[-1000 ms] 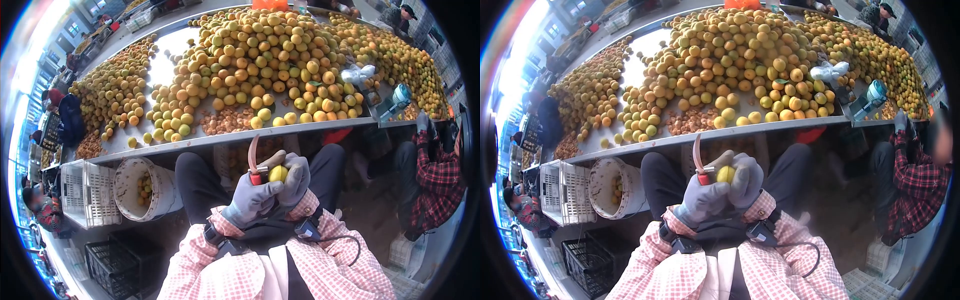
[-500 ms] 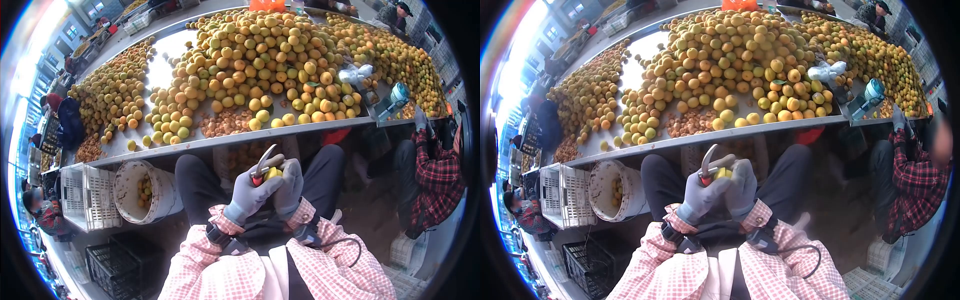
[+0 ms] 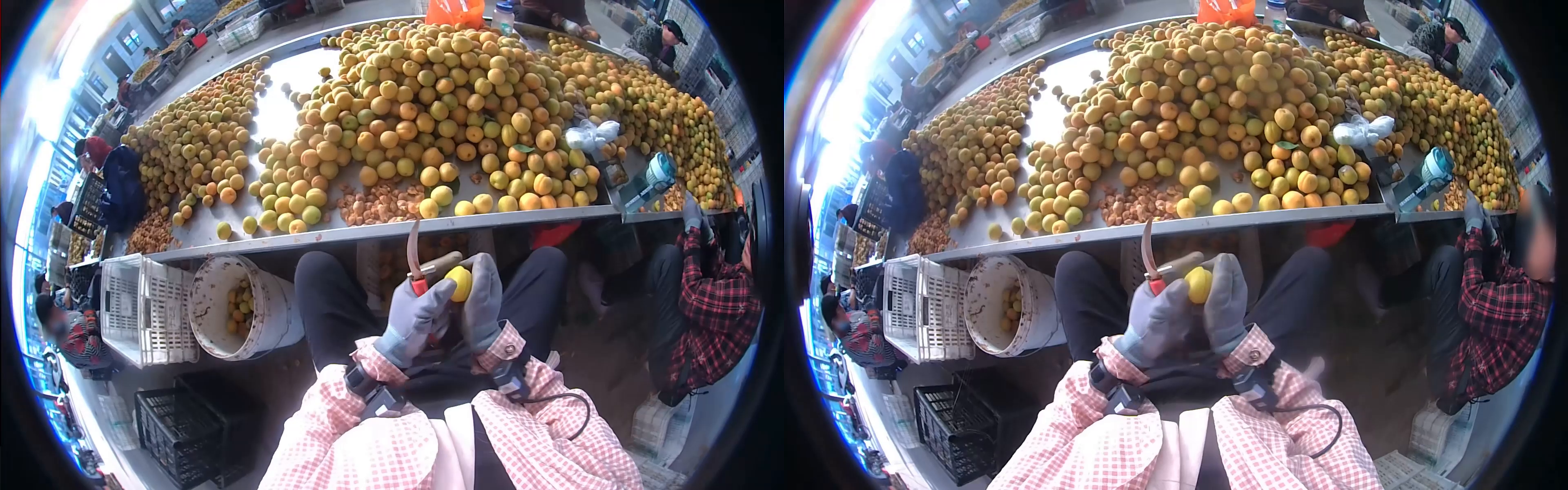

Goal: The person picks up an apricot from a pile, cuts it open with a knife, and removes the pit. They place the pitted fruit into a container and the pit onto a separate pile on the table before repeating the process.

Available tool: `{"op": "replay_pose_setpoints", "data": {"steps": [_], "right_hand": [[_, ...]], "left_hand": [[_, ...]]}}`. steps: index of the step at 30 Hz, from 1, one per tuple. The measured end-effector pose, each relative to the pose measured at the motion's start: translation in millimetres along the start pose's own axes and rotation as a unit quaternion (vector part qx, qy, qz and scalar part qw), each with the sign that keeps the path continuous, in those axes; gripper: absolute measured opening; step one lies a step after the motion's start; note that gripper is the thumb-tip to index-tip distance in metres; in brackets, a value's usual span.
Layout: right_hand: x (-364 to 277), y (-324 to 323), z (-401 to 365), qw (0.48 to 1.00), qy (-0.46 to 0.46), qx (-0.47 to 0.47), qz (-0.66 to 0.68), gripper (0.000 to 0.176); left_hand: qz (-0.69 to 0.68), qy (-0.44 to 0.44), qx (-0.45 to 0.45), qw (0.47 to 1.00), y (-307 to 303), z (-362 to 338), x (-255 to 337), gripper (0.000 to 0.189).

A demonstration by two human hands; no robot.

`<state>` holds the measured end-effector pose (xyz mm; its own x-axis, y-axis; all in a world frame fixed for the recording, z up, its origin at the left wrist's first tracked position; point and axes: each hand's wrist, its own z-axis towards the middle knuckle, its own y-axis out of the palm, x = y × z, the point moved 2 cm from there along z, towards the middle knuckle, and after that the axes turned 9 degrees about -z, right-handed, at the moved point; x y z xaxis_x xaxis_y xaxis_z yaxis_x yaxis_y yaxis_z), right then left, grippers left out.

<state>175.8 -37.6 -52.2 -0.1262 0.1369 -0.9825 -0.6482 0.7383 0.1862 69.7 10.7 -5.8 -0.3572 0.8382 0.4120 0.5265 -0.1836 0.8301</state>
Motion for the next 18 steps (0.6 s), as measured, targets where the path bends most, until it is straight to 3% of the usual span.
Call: {"op": "replay_pose_setpoints", "data": {"steps": [2, 3, 4, 5, 6, 7, 8, 10, 11, 12, 14, 17, 18], "right_hand": [[-10, -3, -3, 0.998, 0.052, -0.020, -0.011, 0.034], [-15, -4, -4, 0.990, -0.002, -0.059, -0.125, 0.034], [-17, -4, -6, 0.965, -0.054, -0.100, -0.238, 0.034], [2, -4, -7, 0.974, 0.176, -0.120, 0.079, 0.033], [-10, -2, -7, 0.974, 0.175, -0.119, 0.079, 0.033], [-31, 3, -10, 0.950, 0.259, -0.106, 0.142, 0.032], [-41, 8, -14, 0.913, 0.340, -0.093, 0.203, 0.031], [-34, 10, -16, 0.919, 0.318, -0.047, 0.227, 0.033], [-25, 4, -15, 0.986, 0.153, -0.036, 0.047, 0.034], [-25, 3, -16, 0.990, -0.020, -0.024, -0.136, 0.035], [-19, 3, -19, 0.992, -0.039, 0.002, -0.120, 0.037], [-16, 2, -17, 1.000, -0.013, -0.008, -0.001, 0.027], [-22, 1, -14, 0.979, -0.163, 0.006, -0.120, 0.021]], "left_hand": [[0.226, 0.127, -0.058, 0.964, -5, 7, 9, 0.072], [0.313, 0.227, -0.084, 0.918, -4, 11, 12, 0.083], [0.313, 0.223, -0.083, 0.919, -7, 10, 13, 0.083], [0.449, 0.252, -0.090, 0.853, -8, 6, 18, 0.084], [0.573, 0.276, -0.098, 0.765, 0, 2, 23, 0.086], [0.626, 0.259, -0.076, 0.732, 7, -1, 22, 0.086], [0.626, 0.258, -0.077, 0.732, 5, -1, 20, 0.086], [0.551, 0.226, -0.101, 0.797, -3, 3, 12, 0.079], [0.488, 0.219, -0.120, 0.836, -10, 8, 7, 0.072], [0.487, 0.219, -0.120, 0.836, -12, 9, 4, 0.072], [0.415, 0.244, -0.134, 0.866, -11, 11, 2, 0.062], [0.419, 0.232, -0.157, 0.864, -6, 8, 6, 0.057], [0.419, 0.232, -0.157, 0.864, -2, 6, 5, 0.057]]}}
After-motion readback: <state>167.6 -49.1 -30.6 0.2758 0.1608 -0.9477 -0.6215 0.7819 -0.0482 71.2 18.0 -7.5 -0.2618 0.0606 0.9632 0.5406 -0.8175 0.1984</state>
